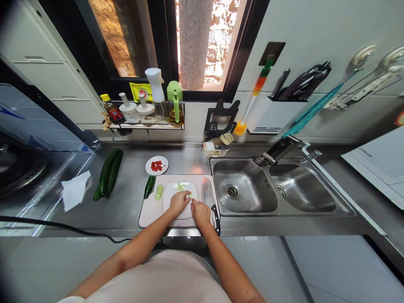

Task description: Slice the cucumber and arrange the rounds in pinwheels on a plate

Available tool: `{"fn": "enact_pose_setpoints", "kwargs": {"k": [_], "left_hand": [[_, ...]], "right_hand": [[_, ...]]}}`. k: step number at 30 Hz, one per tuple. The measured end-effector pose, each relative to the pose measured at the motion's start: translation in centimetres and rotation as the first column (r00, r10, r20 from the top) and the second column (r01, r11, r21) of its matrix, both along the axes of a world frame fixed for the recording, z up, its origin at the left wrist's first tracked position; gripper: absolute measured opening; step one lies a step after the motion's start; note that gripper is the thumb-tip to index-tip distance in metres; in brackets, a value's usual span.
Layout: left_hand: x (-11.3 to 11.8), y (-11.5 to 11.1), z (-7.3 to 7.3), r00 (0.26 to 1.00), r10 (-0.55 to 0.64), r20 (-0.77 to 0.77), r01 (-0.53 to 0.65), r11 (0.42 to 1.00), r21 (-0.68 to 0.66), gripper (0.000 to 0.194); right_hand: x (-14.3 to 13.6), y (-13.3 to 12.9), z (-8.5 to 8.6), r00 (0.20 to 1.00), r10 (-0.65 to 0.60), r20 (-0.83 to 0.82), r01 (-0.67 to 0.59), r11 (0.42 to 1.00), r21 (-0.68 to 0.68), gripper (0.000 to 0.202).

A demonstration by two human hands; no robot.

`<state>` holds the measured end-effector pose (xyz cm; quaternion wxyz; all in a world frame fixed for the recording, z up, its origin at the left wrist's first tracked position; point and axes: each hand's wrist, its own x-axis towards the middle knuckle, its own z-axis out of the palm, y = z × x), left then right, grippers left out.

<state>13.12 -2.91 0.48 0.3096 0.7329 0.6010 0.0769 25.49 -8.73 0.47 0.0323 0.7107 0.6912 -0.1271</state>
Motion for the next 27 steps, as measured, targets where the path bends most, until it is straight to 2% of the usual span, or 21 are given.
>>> {"fn": "enact_pose_setpoints", "kwargs": {"k": [27], "left_hand": [[0.10, 0.18, -0.54, 1.000, -0.010, -0.009, 0.011, 0.999, 0.030, 0.031]], "right_hand": [[0.09, -0.04, -0.42, 0.999, -0.015, -0.028, 0.016, 1.000, 0.013, 0.031]]}}
